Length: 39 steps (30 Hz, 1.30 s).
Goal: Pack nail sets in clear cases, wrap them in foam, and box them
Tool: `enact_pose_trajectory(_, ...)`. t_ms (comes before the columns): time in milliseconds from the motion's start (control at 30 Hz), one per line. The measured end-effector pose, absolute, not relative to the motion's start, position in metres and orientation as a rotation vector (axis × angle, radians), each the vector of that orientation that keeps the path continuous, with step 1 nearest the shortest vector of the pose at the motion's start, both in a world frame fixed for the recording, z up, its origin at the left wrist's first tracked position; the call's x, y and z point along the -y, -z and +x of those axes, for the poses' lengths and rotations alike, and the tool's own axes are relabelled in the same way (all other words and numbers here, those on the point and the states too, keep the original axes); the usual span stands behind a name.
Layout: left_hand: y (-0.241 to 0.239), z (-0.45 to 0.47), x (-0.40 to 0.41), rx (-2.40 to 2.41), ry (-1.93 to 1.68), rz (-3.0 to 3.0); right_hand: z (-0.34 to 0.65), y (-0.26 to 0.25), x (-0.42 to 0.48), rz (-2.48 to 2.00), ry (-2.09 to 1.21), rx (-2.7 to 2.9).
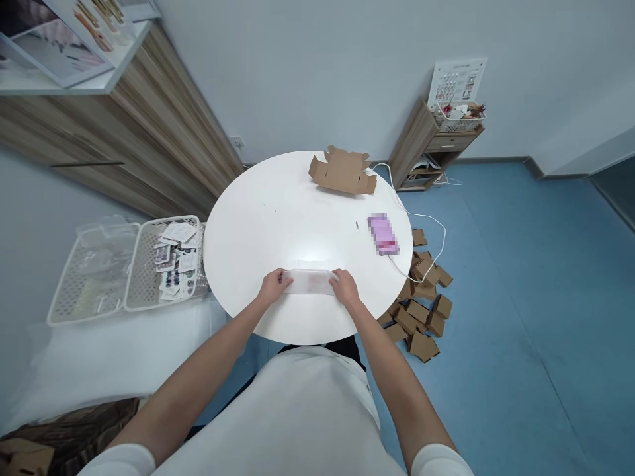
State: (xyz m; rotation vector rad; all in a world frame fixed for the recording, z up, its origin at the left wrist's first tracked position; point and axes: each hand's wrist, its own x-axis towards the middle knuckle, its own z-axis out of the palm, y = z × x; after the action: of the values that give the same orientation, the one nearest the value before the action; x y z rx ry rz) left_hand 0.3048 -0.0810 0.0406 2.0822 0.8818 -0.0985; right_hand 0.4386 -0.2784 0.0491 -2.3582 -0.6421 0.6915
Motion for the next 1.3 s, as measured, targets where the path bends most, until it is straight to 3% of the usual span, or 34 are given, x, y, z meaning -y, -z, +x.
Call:
enact_pose_trajectory(100, -0.041, 0.307, 0.092, -0.971, -0.112, 2.21, 0.426, -0.039, 0.282, -2.43, -0.528, 0.444)
enact_pose_trajectory(200, -0.042, 0.302, 0.113, -0.745, -0.259, 2.483, 0.41, -0.033, 0.283, -2.366, -0.5, 0.256)
enact_pose_trajectory(333, -0.04, 0.294, 0.136, -0.314, -0.065, 2.652, 0.403, -0.033, 0.276, -2.195, -0.621, -0.003)
enact_pose_trajectory(633, -0.042, 0.286, 0.152, -0.315, 0.063, 2.593, 0.423, -0.048, 0.258, -2.013, -0.816, -0.036)
enact_pose_trajectory(800, -0.039, 0.266, 0.158, -0.879, -0.031, 2.317, 0.403, -0.052, 0.251, -1.969, -0.921, 0.168)
enact_pose_trajectory(900, -0.034, 0.26, 0.155, -1.223, -0.041, 1.921, 0.395, -0.048, 0.256, -2.165, -0.792, 0.436)
enact_pose_trajectory(1033, -0.03, 0.27, 0.148, -1.282, -0.091, 1.496, 0.384, -0.037, 0.262, -2.332, -0.542, 0.576)
enact_pose_trajectory(1300, -0.034, 0.278, 0.132, -1.338, -0.065, 1.281, 0.37, -0.027, 0.268, -2.243, -0.602, 0.602)
